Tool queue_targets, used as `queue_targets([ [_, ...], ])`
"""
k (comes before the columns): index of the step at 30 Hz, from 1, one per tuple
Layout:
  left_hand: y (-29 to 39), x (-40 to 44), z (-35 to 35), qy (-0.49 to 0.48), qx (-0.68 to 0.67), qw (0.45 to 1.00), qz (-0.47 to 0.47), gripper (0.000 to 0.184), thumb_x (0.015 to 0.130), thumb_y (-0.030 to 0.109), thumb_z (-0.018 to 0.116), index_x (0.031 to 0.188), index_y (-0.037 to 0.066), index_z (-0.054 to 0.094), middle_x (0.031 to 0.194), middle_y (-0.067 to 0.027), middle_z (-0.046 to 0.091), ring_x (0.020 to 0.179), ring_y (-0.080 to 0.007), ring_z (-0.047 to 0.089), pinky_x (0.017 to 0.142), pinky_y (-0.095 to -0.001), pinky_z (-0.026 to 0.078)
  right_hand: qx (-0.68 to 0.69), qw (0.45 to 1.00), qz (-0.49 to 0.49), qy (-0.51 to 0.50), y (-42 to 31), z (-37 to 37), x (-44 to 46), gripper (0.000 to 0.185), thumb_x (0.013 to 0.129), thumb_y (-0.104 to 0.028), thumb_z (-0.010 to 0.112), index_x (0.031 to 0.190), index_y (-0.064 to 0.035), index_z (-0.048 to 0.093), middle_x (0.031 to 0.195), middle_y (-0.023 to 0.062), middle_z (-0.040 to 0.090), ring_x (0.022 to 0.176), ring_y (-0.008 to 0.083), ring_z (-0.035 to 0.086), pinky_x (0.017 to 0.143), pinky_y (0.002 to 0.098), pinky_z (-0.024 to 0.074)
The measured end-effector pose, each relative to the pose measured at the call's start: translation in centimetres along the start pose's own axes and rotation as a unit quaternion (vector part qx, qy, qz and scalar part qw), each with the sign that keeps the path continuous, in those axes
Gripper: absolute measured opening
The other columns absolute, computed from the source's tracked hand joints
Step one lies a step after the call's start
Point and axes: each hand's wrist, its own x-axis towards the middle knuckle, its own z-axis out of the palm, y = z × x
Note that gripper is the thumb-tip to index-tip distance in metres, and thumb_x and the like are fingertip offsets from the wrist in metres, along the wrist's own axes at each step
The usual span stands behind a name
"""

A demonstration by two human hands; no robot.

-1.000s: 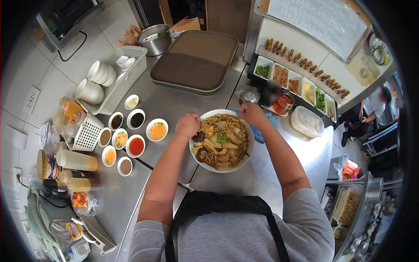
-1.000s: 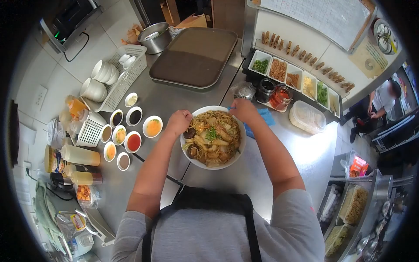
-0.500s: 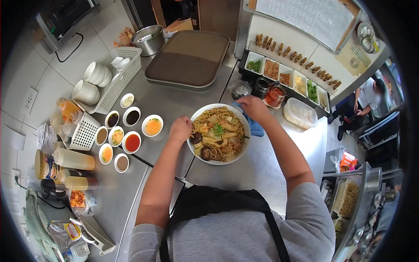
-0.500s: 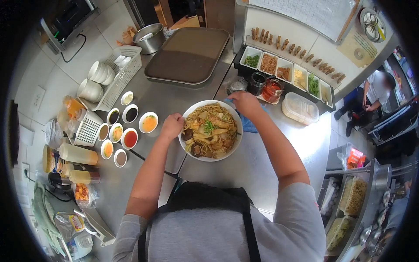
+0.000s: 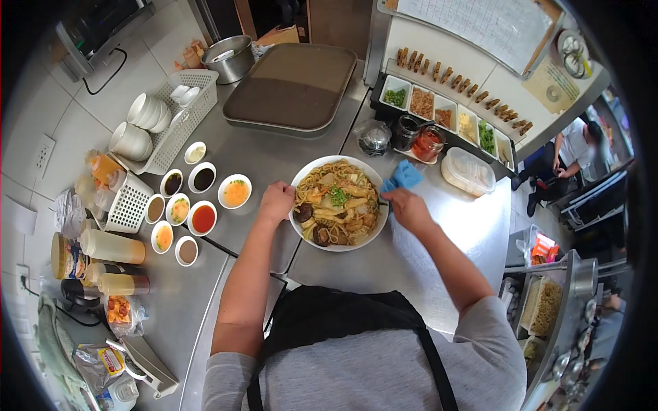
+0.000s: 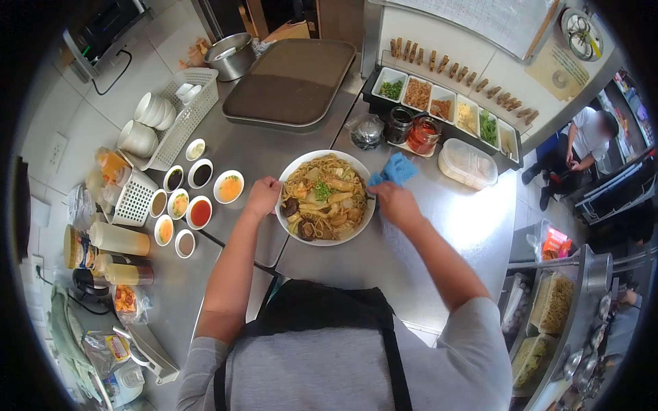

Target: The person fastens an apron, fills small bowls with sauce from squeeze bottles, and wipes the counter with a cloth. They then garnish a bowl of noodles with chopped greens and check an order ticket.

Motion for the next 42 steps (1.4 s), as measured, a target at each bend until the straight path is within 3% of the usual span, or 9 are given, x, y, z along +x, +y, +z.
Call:
queue_targets([
  [10, -1.1, -4.1, 0.4, -0.009, -0.177, 0.981, -0.083, 0.037, 0.081, 0.014, 0.041, 0.113, -0.004, 0.036, 0.099, -0.0165, 0.053, 0.073, -0.0223, 0.059, 0.049, -0.0317, 0.052, 0.234, 0.928, 0.219, 0.189, -5.0, 4.2, -4.4, 0.018, 0.078, -0.002, 0.047, 0.092, -0.0046, 0.058, 0.076, 0.0087, 0.059, 0.066, 0.0175, 0.056, 0.063, 0.027, 0.0439],
  [16, -2.6, -6.7, 0.4, -0.106, -0.307, 0.937, -0.126, 0.042, 0.081, 0.01, 0.04, 0.118, -0.002, 0.024, 0.096, -0.0168, 0.053, 0.074, -0.0225, 0.059, 0.058, -0.0336, 0.053, 0.387, 0.856, 0.306, 0.154, -5.2, 5.4, -3.9, 0.017, 0.078, -0.003, 0.046, 0.092, -0.0029, 0.057, 0.072, -0.0029, 0.051, 0.063, 0.0044, 0.042, 0.059, 0.018, 0.0363],
  [21, -2.3, -8.5, 1.6, -0.164, -0.411, 0.885, -0.146, 0.035, 0.077, 0.006, 0.047, 0.11, 0.003, 0.038, 0.091, -0.0144, 0.057, 0.07, -0.0206, 0.06, 0.061, -0.0338, 0.052, 0.526, 0.773, 0.327, 0.136, -6.9, 6.5, -3.8, 0.015, 0.077, -0.002, 0.046, 0.089, -0.0021, 0.056, 0.073, -0.0024, 0.052, 0.064, 0.0051, 0.044, 0.059, 0.0189, 0.0371],
  [25, -2.3, -8.9, 1.9, -0.171, -0.475, 0.846, -0.172, 0.039, 0.074, 0.005, 0.05, 0.11, 0.005, 0.034, 0.088, -0.0145, 0.056, 0.071, -0.0244, 0.06, 0.061, -0.0365, 0.052, 0.526, 0.797, 0.297, 0.013, -6.4, 5.6, -3.4, 0.015, 0.075, -0.002, 0.048, 0.087, -0.0027, 0.056, 0.074, -0.0019, 0.053, 0.066, 0.005, 0.045, 0.06, 0.0199, 0.0377],
  [28, -3.5, -8.6, 2.4, -0.169, -0.495, 0.835, -0.17, 0.044, 0.074, 0.006, 0.052, 0.112, 0.008, 0.03, 0.09, -0.0148, 0.055, 0.073, -0.026, 0.06, 0.062, -0.0377, 0.052, 0.422, 0.853, 0.308, -0.021, -3.9, 4.4, -3.7, 0.018, 0.07, 0.0, 0.05, 0.086, -0.0056, 0.055, 0.077, 0.0009, 0.052, 0.07, 0.0088, 0.047, 0.064, 0.0192, 0.0375],
  [30, -3.4, -8.8, 2.5, -0.168, -0.512, 0.828, -0.159, 0.047, 0.076, 0.006, 0.051, 0.113, 0.01, 0.024, 0.098, -0.0166, 0.05, 0.076, -0.0269, 0.059, 0.063, -0.039, 0.051, 0.195, 0.968, 0.152, 0.045, -3.5, 3.1, -3.5, 0.025, 0.064, -0.003, 0.053, 0.088, -0.0083, 0.057, 0.088, 0.0077, 0.057, 0.085, 0.0227, 0.051, 0.074, 0.0317, 0.0398],
  [34, -3.9, -8.2, 3.0, -0.184, -0.531, 0.82, -0.108, 0.052, 0.076, 0.006, 0.049, 0.118, 0.015, 0.019, 0.104, -0.0181, 0.05, 0.08, -0.0282, 0.059, 0.065, -0.0393, 0.051, 0.041, 0.997, 0.019, 0.062, -7.6, 2.9, -4.6, 0.026, 0.06, -0.005, 0.056, 0.085, -0.0121, 0.058, 0.1, 0.009, 0.053, 0.099, 0.0303, 0.044, 0.081, 0.0421, 0.0351],
  [39, -3.7, -8.3, 2.6, -0.196, -0.535, 0.816, -0.102, 0.05, 0.078, 0.005, 0.048, 0.115, 0.017, 0.016, 0.103, -0.0169, 0.05, 0.082, -0.0282, 0.058, 0.066, -0.0394, 0.05, -0.04, 0.997, 0.072, 0.008, -5.7, 3.4, -4.7, 0.03, 0.055, -0.006, 0.057, 0.083, -0.0155, 0.058, 0.105, 0.0063, 0.051, 0.104, 0.0277, 0.041, 0.081, 0.0435, 0.0339],
  [42, -3.8, -8.4, 2.9, -0.183, -0.545, 0.811, -0.105, 0.052, 0.077, 0.001, 0.044, 0.119, 0.015, 0.016, 0.102, -0.0196, 0.051, 0.08, -0.0289, 0.059, 0.066, -0.0399, 0.051, -0.087, 0.983, 0.118, 0.108, -0.5, 2.4, -4.9, 0.026, 0.057, -0.001, 0.054, 0.08, -0.0104, 0.058, 0.096, 0.0115, 0.053, 0.091, 0.03, 0.047, 0.076, 0.0397, 0.0377],
])
